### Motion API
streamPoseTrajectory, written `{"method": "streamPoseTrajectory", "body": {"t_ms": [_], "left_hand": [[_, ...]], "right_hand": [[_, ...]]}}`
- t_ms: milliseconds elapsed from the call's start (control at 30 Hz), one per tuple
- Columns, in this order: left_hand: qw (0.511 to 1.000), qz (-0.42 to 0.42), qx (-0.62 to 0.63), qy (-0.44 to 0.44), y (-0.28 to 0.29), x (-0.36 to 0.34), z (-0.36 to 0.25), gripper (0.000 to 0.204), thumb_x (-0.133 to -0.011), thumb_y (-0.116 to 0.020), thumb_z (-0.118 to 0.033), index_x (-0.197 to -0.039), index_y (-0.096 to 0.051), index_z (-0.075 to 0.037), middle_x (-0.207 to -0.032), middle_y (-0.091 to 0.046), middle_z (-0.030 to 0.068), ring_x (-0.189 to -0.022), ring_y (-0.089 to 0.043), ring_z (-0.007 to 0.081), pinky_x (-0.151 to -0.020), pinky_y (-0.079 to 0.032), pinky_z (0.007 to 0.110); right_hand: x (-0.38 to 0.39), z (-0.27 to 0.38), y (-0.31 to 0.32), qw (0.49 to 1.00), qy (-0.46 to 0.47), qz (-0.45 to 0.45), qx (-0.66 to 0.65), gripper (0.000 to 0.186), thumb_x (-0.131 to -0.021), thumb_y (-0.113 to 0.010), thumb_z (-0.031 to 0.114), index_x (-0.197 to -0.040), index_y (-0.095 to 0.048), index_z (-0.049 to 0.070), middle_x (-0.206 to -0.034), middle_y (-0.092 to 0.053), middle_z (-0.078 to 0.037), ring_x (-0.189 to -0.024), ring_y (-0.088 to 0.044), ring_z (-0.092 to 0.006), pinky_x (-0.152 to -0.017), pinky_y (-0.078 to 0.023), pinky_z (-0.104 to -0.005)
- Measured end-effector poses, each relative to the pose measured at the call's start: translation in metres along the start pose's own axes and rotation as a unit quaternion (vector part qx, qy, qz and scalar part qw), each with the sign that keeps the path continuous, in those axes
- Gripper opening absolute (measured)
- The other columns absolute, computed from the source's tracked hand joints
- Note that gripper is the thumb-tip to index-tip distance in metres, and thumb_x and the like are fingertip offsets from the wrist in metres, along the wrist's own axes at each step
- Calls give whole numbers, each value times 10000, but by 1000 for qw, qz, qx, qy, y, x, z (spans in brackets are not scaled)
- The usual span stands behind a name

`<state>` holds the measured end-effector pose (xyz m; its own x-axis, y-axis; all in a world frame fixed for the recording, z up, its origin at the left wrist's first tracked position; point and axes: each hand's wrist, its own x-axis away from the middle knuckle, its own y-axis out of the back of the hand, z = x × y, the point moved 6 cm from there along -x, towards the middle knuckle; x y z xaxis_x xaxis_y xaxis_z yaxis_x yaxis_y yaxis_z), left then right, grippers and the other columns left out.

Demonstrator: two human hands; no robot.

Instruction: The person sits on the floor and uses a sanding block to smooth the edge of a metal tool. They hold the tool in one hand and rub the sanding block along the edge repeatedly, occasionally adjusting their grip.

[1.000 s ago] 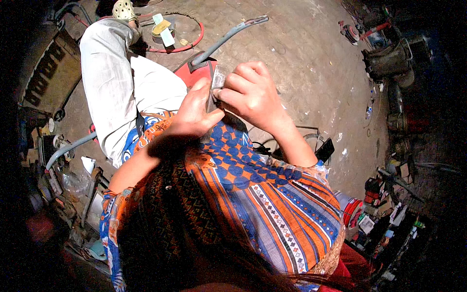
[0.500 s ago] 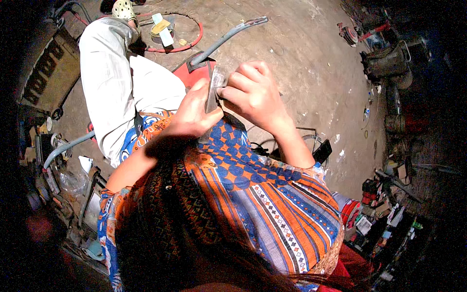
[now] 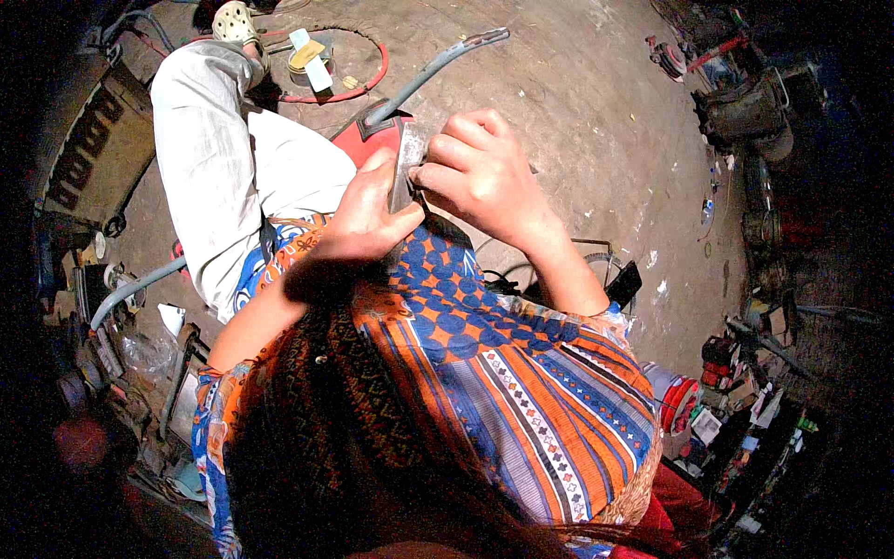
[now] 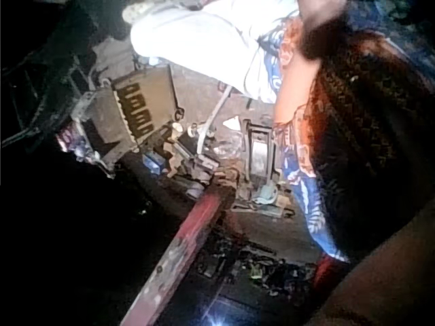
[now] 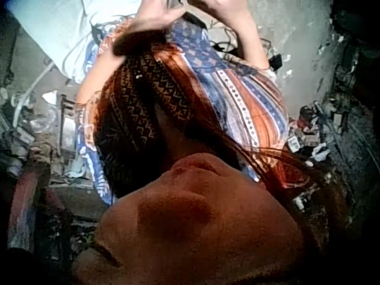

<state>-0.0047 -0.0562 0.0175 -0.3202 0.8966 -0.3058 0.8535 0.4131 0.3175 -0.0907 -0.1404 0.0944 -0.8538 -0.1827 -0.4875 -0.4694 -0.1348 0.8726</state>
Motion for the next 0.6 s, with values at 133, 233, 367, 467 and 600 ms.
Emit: {"method": "streamPoseTrajectory", "body": {"t_ms": [133, 233, 367, 467, 600], "left_hand": [[998, 15, 49, 24, -1, 0, -2, 357, -780, -602, -161, -1040, -540, 75, -959, -492, 219, -932, -533, 361, -859, -429, 419], [999, 2, 42, -8, -2, -1, 0, 368, -781, -606, -178, -1033, -535, 81, -957, -489, 224, -933, -532, 365, -857, -427, 423], [1000, 4, 21, 8, -5, 1, 8, 386, -780, -615, -185, -1034, -534, 94, -955, -490, 232, -944, -529, 372, -854, -422, 431], [1000, 16, 21, 14, -4, -1, 5, 396, -774, -622, -185, -1038, -535, 97, -959, -497, 240, -949, -533, 387, -844, -428, 445], [999, 4, 36, -9, -3, -2, 1, 366, -765, -628, -155, -1032, -548, 83, -967, -506, 234, -963, -545, 385, -852, -440, 437]], "right_hand": [[3, -2, 1, 1000, -9, 8, 2, 215, -621, -701, 212, -809, -636, 131, -779, -543, 1, -834, -567, -214, -811, -431, -372], [-4, 4, 2, 1000, -7, 2, 6, 202, -629, -696, 211, -805, -638, 131, -766, -532, 4, -821, -561, -215, -806, -430, -373], [-2, -2, 1, 1000, 8, 7, -15, 189, -634, -695, 202, -800, -640, 130, -742, -506, 0, -795, -547, -213, -778, -427, -367], [5, -5, 0, 1000, -11, -1, -12, 181, -641, -691, 197, -799, -638, 127, -741, -505, -1, -791, -545, -213, -779, -430, -367], [-7, 5, 2, 1000, 14, -12, -7, 184, -634, -693, 194, -796, -634, 129, -743, -505, 2, -790, -543, -211, -770, -425, -362]]}}
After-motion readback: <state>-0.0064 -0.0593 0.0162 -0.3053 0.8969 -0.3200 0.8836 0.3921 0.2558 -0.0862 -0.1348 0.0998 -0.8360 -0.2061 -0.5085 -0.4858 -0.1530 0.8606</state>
